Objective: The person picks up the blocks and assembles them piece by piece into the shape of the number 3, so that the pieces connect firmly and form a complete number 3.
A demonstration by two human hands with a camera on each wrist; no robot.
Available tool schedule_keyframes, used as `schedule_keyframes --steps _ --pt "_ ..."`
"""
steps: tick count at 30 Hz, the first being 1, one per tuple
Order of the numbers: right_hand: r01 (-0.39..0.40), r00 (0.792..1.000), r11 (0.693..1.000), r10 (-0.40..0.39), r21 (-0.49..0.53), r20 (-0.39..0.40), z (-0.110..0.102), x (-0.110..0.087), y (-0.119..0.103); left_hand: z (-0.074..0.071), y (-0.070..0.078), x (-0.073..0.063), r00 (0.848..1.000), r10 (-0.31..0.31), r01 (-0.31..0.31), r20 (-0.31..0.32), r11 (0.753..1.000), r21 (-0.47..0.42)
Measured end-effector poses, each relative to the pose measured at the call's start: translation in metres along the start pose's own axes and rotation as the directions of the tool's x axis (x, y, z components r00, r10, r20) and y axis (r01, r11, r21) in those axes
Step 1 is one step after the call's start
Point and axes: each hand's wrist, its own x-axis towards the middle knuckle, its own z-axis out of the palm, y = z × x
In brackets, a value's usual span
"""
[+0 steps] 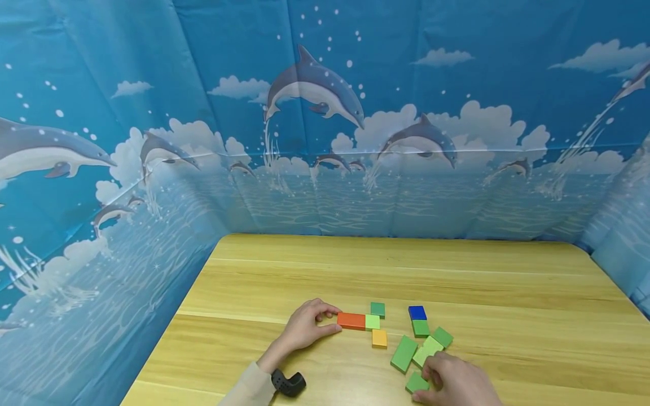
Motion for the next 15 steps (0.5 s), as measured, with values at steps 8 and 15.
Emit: schedule_keyframes --steps 8,15 --pt "0.132 0.991 0.991 -0.132 0.007 0.024 0.002 0.002 -0.008 0.000 -0.001 0.000 1.000 -0.001 0.001 0.000 1.000 -0.004" --pt "0.148 0.989 0.989 -0.148 0.013 0.008 0.008 0.007 -0.022 0.002 -0.003 0.000 1.000 -0.006 0.006 0.007 1.000 -0.006"
